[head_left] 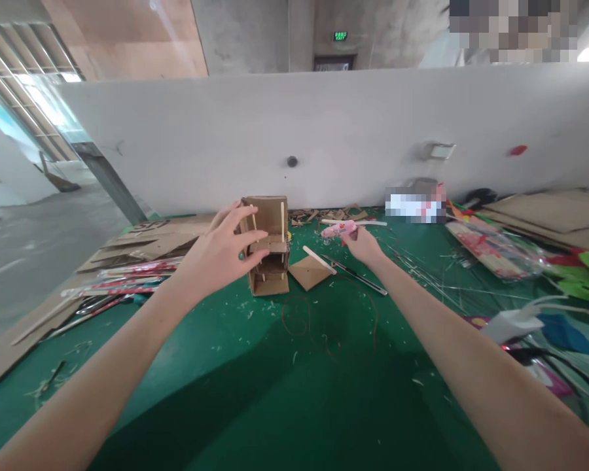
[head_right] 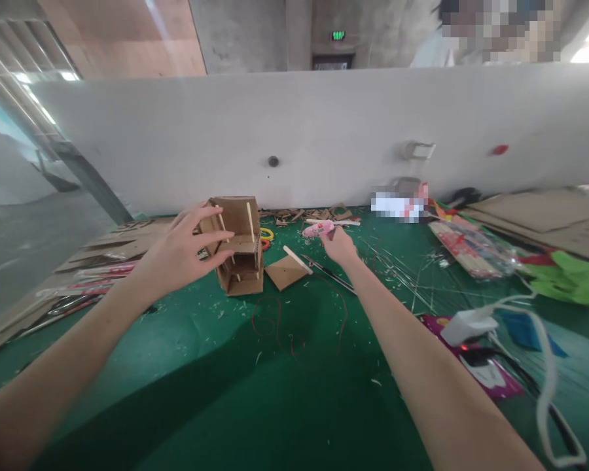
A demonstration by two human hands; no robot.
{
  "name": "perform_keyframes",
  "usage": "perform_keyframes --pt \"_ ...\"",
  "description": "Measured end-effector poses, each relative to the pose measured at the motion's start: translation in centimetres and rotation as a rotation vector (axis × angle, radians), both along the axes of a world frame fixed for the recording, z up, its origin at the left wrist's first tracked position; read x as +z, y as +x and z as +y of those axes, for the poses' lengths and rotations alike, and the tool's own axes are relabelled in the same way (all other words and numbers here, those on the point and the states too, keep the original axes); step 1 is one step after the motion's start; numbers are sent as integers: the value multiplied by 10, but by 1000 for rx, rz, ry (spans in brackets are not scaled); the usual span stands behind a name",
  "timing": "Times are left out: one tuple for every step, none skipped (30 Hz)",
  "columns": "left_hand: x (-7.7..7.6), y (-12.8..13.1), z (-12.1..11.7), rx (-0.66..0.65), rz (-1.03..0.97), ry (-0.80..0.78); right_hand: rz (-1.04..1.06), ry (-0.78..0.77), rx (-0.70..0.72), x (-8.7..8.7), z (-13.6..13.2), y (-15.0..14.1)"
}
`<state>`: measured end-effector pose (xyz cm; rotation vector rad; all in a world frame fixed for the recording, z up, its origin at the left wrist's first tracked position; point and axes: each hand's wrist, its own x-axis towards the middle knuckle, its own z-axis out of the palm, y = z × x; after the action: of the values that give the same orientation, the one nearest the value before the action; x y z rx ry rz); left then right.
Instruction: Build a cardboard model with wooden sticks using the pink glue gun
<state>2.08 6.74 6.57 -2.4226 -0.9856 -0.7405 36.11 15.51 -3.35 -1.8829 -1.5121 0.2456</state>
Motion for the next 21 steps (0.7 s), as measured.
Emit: perform_keyframes --pt "-2 1 1 11 15 10 18 29 -7 -1 1 -4" --pt "-4 1 1 24 23 16 38 60 -20 -2 0 -7" --pt "-5 2 2 35 26 19 57 93 -34 -2 -2 -11" --pt "-7 3 2 44 25 19 69 125 -43 -2 -6 -15" --pt "-7 3 2 51 24 15 81 152 -42 0 -12 -18" --pt "-8 4 1 53 23 8 100 175 -31 3 -20 -22" --pt "-8 5 1 51 22 -1 122 194 -11 7 -29 -25" --pt "-7 5 0 46 23 -9 164 208 18 12 -39 -28" --pt "-7 5 0 39 26 -17 220 215 39 17 -49 -32" --pt "-6 5 0 28 30 -26 278 209 60 21 -61 -35" --pt "-6 5 0 14 28 -34 348 166 79 26 -72 -39" --pt "-5 4 0 -1 20 -43 416 87 120 30 -83 -42" --pt "-5 4 0 -18 5 -53 457 -11 183 33 -93 -45" --pt "-5 4 0 -33 -12 -64 475 -94 229 36 -102 -47" --pt "-4 3 0 -44 -28 -72 458 -161 264 38 -109 -49" --pt "-4 3 0 -50 -36 -75 432 -214 309 39 -115 -52" --pt "-4 3 0 -50 -33 -70 397 -246 351 39 -120 -54" --pt "-4 3 0 -45 -20 -59 353 -266 390 39 -122 -56" --pt "-3 3 0 -35 -3 -45 305 -277 431 39 -124 -59" --pt "-3 3 0 -24 13 -30 255 -279 467 38 -124 -62" --pt "-3 3 0 -16 26 -17 201 -276 496 37 -124 -65"
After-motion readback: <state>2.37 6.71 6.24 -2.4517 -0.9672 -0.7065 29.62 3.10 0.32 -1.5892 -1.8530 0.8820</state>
